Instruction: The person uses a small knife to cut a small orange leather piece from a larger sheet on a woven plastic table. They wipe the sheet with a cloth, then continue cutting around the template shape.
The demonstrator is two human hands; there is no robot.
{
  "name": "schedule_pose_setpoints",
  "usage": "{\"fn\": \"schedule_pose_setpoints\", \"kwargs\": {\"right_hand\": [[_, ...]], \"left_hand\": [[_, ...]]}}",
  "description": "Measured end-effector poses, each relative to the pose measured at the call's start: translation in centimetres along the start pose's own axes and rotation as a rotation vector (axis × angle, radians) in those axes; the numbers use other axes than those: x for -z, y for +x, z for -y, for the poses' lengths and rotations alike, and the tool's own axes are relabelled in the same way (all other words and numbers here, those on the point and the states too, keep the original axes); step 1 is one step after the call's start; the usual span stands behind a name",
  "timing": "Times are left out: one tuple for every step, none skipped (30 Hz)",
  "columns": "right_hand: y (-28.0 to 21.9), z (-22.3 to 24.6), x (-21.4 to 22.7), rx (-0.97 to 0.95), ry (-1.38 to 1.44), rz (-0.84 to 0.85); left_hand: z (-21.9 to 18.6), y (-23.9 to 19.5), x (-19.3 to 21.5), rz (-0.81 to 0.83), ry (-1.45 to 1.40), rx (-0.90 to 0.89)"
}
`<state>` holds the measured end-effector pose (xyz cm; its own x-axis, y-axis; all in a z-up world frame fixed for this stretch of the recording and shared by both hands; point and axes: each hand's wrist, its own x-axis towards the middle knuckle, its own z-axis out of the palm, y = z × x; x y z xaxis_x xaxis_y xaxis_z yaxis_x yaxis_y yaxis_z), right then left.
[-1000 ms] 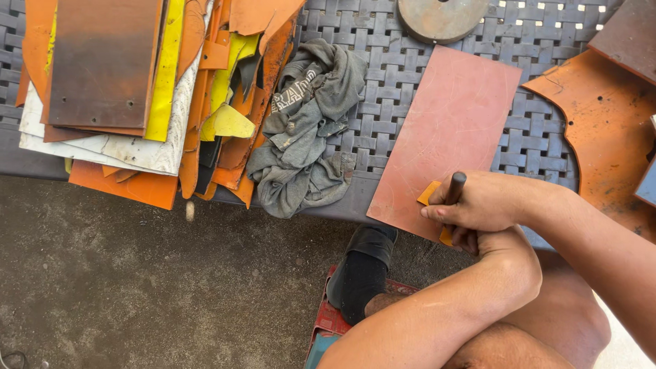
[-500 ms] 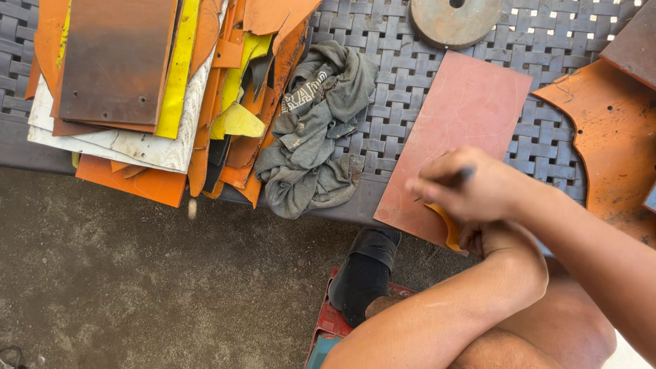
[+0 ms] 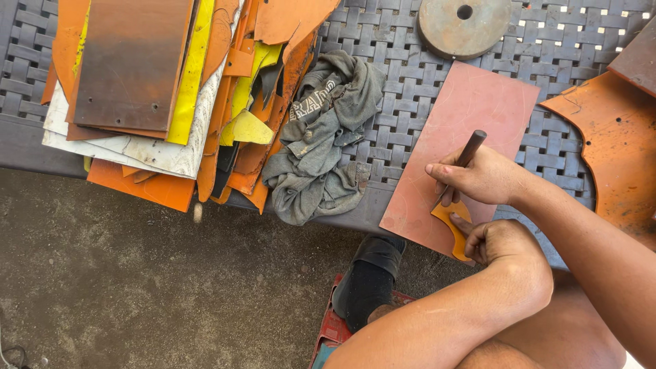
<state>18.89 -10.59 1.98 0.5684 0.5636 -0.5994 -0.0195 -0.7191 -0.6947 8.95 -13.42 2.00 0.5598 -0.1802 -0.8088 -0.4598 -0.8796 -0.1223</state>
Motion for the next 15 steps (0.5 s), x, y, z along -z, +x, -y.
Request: {"fn": "schedule_pose_setpoints", "kwargs": {"right_hand": [[-0.1, 0.2, 0.1, 0.003, -0.023, 0.011], [-0.2, 0.5, 0.2, 0.006, -0.046, 0.021], [-0.3, 0.9, 0.3, 0.034, -0.083, 0.038], [-0.5, 1.3, 0.6, 0.062, -0.120, 0.055], [-0.7, 1.8, 0.9, 0.089, -0.158, 0.067], [-0.8, 2.5, 1.4, 0.107, -0.450, 0.006], [-1.0, 3.2, 2.1, 0.122, -0.740, -0.057], [-1.6, 3.7, 2.7, 0.137, -1.029, -0.121], [-2.6, 4.1, 3.2, 0.174, -0.947, -0.200], [-3.8, 4.2, 3.6, 0.210, -0.865, -0.278], [-5.0, 4.3, 4.1, 0.245, -0.789, -0.356], [-6.6, 4.0, 4.1, 0.258, -0.634, -0.442], [-8.5, 3.2, 3.6, 0.278, -0.482, -0.518], [-10.4, 2.2, 2.9, 0.295, -0.327, -0.590], [-12.0, 0.7, 1.7, 0.362, -0.222, -0.679]], "left_hand": [[0.1, -0.1, 0.0, 0.003, 0.001, 0.014], [0.2, -0.2, 0.0, -0.016, -0.039, -0.010], [0.3, -0.3, -0.2, -0.036, -0.078, -0.034], [0.4, -0.4, -0.2, -0.055, -0.116, -0.058], [0.6, -0.5, -0.2, -0.074, -0.143, -0.031], [0.8, -0.7, -0.2, -0.093, -0.170, -0.005], [0.9, -0.9, -0.2, -0.112, -0.197, 0.021], [1.0, -1.1, 0.0, -0.132, -0.251, 0.018], [1.3, -1.3, 0.0, -0.154, -0.299, 0.012], [1.7, -1.6, -0.1, -0.176, -0.348, 0.006], [2.0, -2.1, -0.2, -0.201, -0.371, -0.027], [2.3, -2.7, -0.5, -0.227, -0.394, -0.061], [2.7, -3.3, -0.9, -0.253, -0.425, -0.089], [3.2, -4.0, -1.8, -0.371, -0.441, -0.091], [3.7, -4.7, -3.1, -0.486, -0.449, -0.094]]}}
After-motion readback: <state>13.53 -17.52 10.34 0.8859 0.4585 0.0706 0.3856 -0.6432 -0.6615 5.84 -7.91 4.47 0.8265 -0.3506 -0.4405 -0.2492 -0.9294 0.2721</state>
